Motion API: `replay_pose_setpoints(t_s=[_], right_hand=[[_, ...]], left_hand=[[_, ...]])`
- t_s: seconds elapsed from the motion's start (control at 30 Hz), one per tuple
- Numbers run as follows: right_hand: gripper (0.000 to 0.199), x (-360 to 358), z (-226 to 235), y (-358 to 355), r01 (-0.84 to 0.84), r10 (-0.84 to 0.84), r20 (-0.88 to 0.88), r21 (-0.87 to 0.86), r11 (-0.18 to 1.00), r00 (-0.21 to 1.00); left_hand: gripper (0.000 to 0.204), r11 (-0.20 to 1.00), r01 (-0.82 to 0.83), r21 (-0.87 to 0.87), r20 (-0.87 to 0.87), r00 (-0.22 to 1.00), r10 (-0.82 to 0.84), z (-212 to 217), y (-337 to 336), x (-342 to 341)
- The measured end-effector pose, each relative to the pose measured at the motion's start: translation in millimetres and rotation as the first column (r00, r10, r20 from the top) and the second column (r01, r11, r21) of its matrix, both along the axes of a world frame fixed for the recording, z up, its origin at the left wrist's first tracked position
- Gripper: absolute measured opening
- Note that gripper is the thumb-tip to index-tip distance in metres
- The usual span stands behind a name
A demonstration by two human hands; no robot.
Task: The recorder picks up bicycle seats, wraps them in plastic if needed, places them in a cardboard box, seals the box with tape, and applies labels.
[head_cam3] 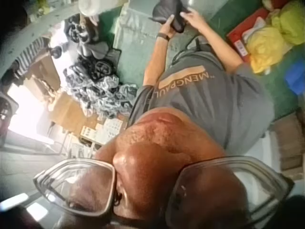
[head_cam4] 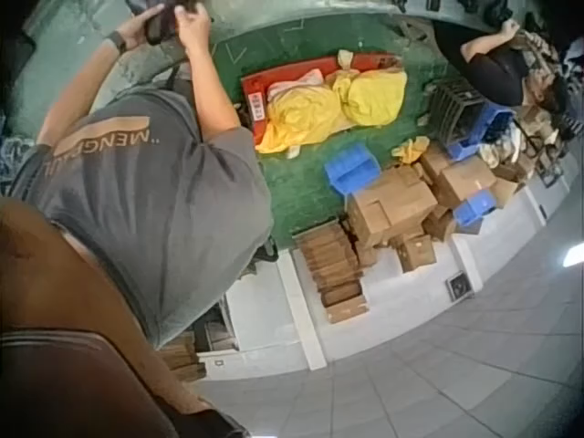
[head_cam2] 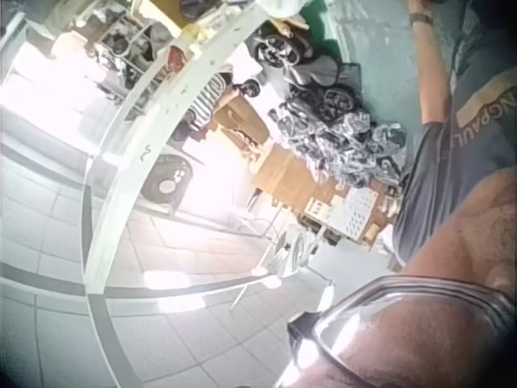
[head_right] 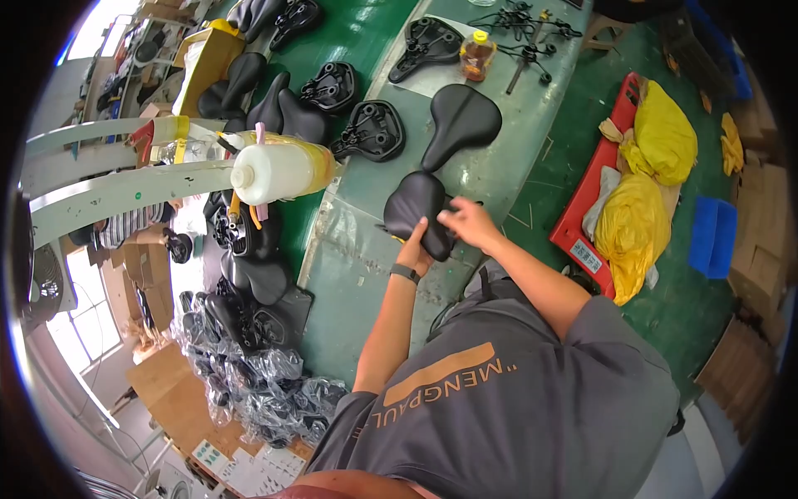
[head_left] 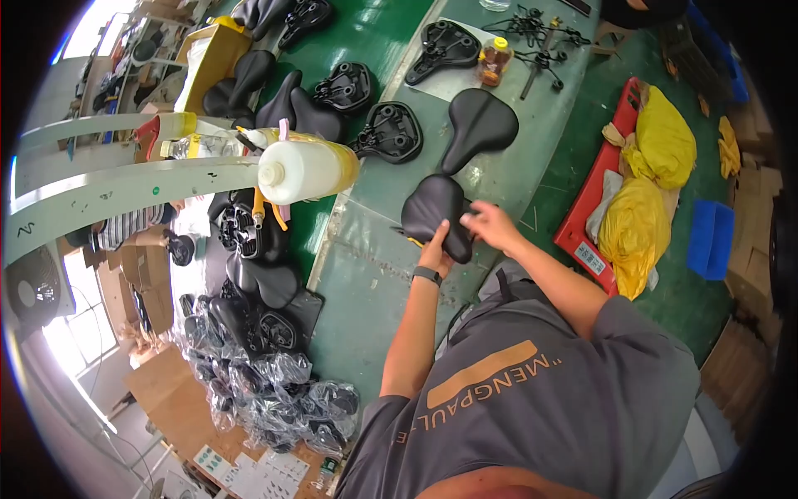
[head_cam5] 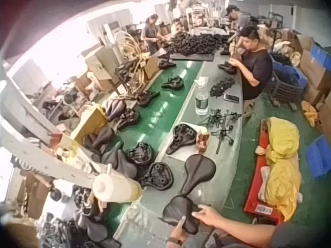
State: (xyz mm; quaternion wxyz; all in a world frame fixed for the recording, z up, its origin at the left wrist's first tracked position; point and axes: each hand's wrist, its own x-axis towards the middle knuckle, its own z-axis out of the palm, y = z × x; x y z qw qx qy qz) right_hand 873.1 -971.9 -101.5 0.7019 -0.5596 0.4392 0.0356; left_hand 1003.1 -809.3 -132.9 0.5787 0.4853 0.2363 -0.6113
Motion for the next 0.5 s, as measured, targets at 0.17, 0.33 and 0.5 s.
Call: replay_pose_setpoints(t_s=[0.17,0.33,0.5], right_hand=[[0.132,44.7,-37.4,-64.5,0.575,-0.547,-0.178,0.248,0.780,0.818],[0.097,160.6,-78.0,-92.9,0.842,-0.801,-0.257,0.170,0.513,0.540],[0.037,194.2,15.9,-90.2,0.613,-0.800,-0.051,0.673,0.414,0.597]], left_hand=[[0.073,0.985,-0.049,0.168,0.195,0.981,0.015,11.8,17.1,-11.0],[0.031,1.000,-0.008,0.020,0.025,1.000,0.007,58.2,78.6,4.6],[0.038,0.872,-0.470,0.137,0.047,0.882,0.469,72.9,189.0,7.3]])
